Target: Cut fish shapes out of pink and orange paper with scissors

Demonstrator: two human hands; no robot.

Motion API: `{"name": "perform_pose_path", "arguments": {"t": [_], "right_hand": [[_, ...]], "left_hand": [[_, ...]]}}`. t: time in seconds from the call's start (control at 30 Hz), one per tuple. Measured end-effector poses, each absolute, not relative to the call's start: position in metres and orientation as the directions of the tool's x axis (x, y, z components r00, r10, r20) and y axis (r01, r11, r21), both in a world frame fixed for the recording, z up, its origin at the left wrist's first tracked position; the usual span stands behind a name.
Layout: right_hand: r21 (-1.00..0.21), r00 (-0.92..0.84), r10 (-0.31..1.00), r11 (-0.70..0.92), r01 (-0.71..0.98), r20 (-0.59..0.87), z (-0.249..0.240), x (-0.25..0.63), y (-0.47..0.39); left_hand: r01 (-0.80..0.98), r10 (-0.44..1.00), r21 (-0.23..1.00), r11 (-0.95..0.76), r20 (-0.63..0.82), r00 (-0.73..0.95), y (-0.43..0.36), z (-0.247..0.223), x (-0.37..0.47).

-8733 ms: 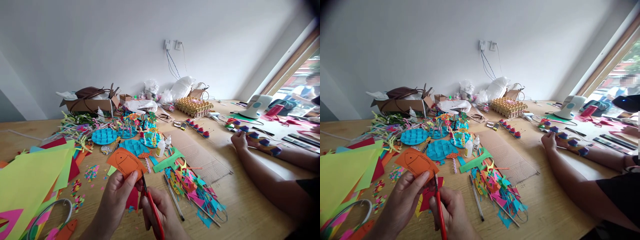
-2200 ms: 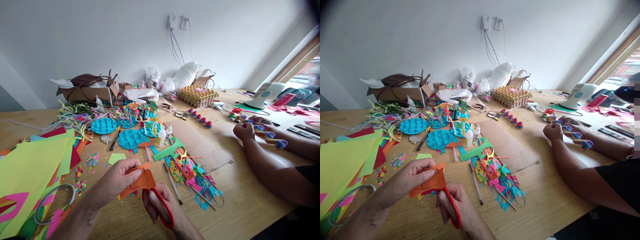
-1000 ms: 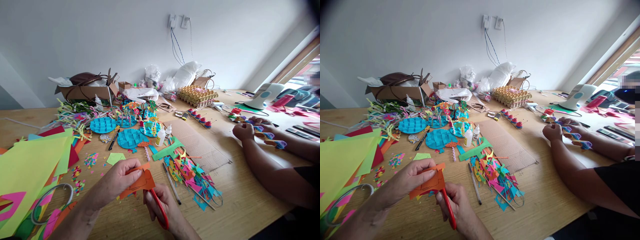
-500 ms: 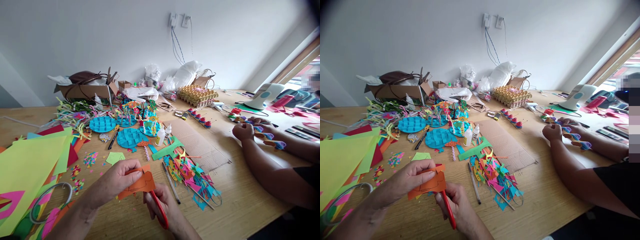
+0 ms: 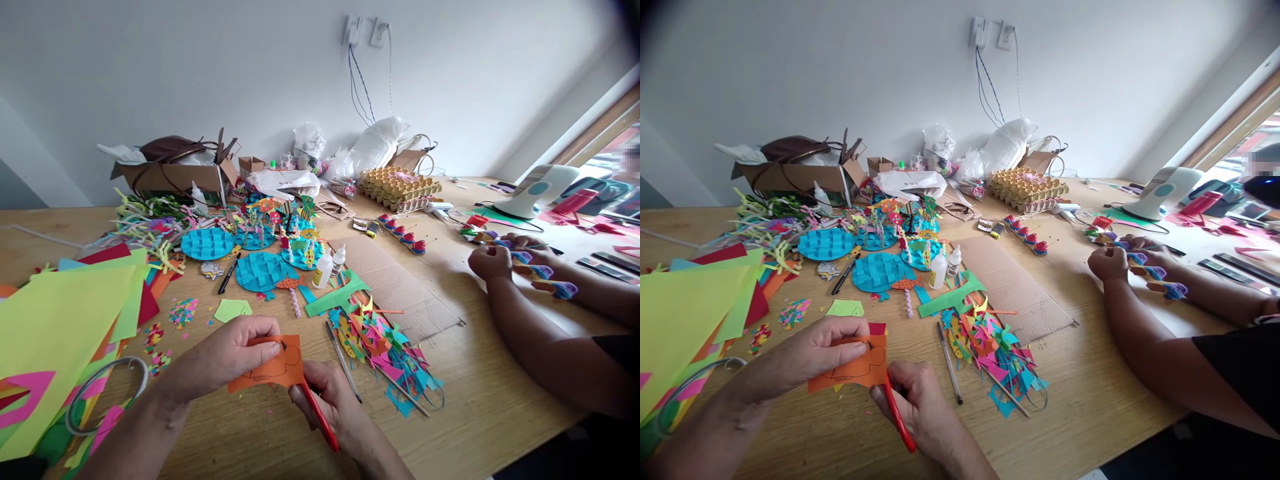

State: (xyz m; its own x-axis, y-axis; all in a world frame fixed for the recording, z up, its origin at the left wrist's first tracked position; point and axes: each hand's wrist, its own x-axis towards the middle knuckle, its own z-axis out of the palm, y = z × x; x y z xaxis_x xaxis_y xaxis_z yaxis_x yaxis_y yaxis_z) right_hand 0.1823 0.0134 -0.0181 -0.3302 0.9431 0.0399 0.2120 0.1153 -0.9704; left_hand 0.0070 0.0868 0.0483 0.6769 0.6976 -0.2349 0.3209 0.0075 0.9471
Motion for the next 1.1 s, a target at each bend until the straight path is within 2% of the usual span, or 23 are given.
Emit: {"name": "perform_pose_path", "arguments": {"t": [0.13,0.2,0.3,0.4,0.47,0.63,0.77,0.83,0.93,1.1], "right_hand": [[-0.954,-0.35,0.936,0.134,0.268,0.033,-0.017,0.187,0.015],[-0.958,-0.355,0.935,0.116,0.264,0.015,-0.016,0.189,0.016],[-0.982,-0.31,0.951,0.053,0.182,-0.007,-0.012,0.189,0.019],[-0.998,-0.166,0.986,0.003,0.066,-0.008,-0.007,0.184,0.023],[-1.0,-0.087,0.996,0.002,-0.007,0.003,-0.002,0.177,0.026],[-0.995,-0.048,0.998,0.035,-0.089,0.039,0.005,0.157,0.03],[-0.988,-0.018,0.999,0.039,-0.15,0.042,0.004,0.146,0.029],[-0.983,-0.002,0.999,0.04,-0.177,0.041,0.003,0.144,0.029],[-0.977,-0.013,0.998,0.052,-0.209,0.056,0.0,0.141,0.028],[-0.98,-0.07,0.995,0.055,-0.193,0.07,-0.006,0.135,0.028]], "left_hand": [[0.356,0.721,0.934,-0.038,-0.221,0.657,0.09,0.045,0.003],[0.326,0.729,0.945,-0.008,-0.218,0.649,0.091,0.046,0.002],[0.16,0.811,0.983,0.086,-0.162,0.562,0.091,0.05,0.003],[-0.1,0.938,0.99,0.101,-0.061,0.341,0.086,0.051,0.01],[-0.267,0.967,0.959,0.093,-0.023,0.255,0.079,0.048,0.019],[-0.402,0.966,0.901,0.165,-0.064,0.252,0.065,0.037,0.039],[-0.615,0.981,0.775,0.148,-0.036,0.19,0.063,0.033,0.044],[-0.636,0.975,0.754,0.167,-0.028,0.222,0.063,0.032,0.046],[-0.58,0.966,0.798,0.163,-0.01,0.258,0.061,0.031,0.048],[-0.433,0.986,0.888,0.156,-0.113,0.124,0.059,0.031,0.049]]}}
